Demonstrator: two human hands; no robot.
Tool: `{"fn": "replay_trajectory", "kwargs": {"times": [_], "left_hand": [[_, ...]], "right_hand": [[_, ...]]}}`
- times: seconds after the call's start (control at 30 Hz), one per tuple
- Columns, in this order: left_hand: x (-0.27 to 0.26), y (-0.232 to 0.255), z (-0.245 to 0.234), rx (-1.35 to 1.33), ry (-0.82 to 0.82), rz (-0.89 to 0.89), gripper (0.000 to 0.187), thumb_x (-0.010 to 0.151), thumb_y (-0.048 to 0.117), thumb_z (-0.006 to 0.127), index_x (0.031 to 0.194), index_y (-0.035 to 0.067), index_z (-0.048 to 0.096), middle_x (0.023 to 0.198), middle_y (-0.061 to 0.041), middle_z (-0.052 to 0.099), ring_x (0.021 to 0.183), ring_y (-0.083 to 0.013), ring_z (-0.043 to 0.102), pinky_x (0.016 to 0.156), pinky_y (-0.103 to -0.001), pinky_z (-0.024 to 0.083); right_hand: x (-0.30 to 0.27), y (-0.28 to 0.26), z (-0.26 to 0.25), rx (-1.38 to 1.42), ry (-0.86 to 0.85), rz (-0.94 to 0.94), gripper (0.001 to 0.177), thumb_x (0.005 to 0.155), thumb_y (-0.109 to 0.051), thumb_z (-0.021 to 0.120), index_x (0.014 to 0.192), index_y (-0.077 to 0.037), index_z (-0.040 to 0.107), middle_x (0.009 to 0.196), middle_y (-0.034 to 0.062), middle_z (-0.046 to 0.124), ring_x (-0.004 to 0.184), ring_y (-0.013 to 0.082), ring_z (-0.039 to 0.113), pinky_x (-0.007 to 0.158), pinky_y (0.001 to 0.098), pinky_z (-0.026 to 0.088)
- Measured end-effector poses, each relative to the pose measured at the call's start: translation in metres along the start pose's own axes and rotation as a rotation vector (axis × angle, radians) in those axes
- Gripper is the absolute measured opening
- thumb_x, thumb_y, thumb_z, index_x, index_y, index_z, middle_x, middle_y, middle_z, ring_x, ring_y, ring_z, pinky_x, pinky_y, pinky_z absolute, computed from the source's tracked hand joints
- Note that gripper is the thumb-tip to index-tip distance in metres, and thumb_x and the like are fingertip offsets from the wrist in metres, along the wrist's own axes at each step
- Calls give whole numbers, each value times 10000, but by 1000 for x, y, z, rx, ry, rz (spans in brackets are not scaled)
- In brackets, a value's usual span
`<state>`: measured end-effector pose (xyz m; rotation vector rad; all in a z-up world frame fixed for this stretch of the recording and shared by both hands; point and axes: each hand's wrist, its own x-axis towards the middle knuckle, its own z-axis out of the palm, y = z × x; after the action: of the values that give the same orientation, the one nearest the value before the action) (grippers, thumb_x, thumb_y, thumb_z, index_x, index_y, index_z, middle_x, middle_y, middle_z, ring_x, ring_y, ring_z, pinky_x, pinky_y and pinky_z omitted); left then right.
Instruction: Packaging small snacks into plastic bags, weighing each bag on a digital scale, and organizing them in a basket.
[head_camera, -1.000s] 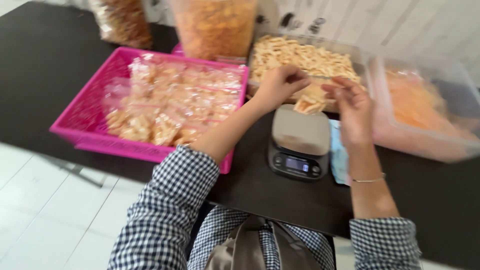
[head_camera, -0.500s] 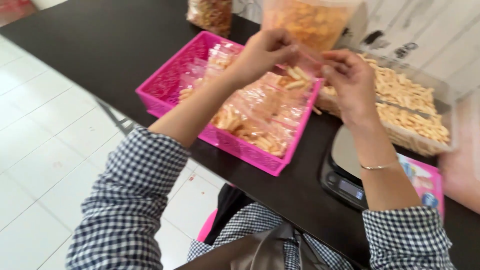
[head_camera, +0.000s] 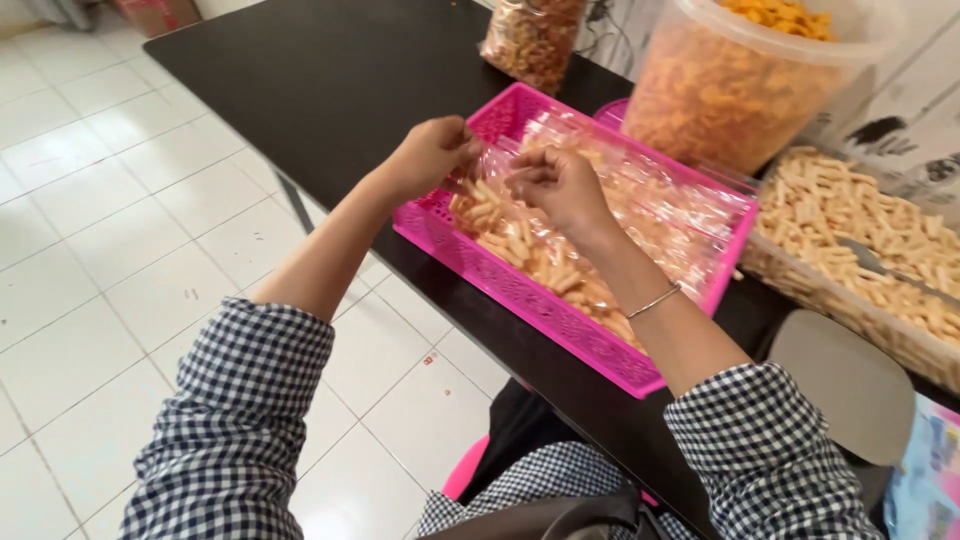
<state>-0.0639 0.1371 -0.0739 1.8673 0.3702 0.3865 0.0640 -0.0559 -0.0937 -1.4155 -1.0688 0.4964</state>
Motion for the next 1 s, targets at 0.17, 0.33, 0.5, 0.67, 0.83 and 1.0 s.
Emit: {"fn": "replay_trajectory", "kwargs": {"times": [0.17,0.33,0.5,0.67,0.83,1.0], "left_hand": [[-3,-23,-9,218,-9,-59,206,989,227,625,1080,44,647,842,-156,700,741,-258,739,603,-396,677],[-2,-24,-1,543,-83,-132,266,1000,292,604,1159,87,660,1027,-166,705,991,-320,716,796,-440,636],[25,-51,7,743,-214,-156,377,1005,421,570,1221,121,647,1158,-165,677,1145,-337,655,956,-469,546],[28,-55,10,779,-248,-130,349,1000,355,574,1223,92,629,1188,-192,662,1184,-373,629,991,-481,515],[23,-57,13,748,-198,-55,276,954,311,642,1141,108,655,1124,-172,683,1149,-361,648,973,-455,528],[39,-58,16,699,-118,128,289,902,300,683,1082,78,637,1055,-209,674,1107,-407,645,953,-501,529]], "right_hand": [[10,12,18,-43,-35,94,367,816,63,730,1162,-38,657,924,112,747,725,139,731,594,182,575],[9,13,24,-145,-122,211,411,805,8,736,1204,-46,653,927,110,744,749,137,732,622,195,585],[4,19,24,-300,-162,233,479,762,-37,787,1220,-86,655,915,66,739,760,110,720,645,199,584],[9,24,19,-435,-136,234,468,746,-109,816,1190,-160,679,879,16,753,754,79,729,651,184,573],[4,15,21,-482,-103,221,417,722,-129,820,1123,-161,709,822,-3,748,712,72,717,645,186,552],[1,7,15,-499,-86,209,362,751,-168,759,1110,-187,716,809,-38,746,719,52,716,659,176,540]]}}
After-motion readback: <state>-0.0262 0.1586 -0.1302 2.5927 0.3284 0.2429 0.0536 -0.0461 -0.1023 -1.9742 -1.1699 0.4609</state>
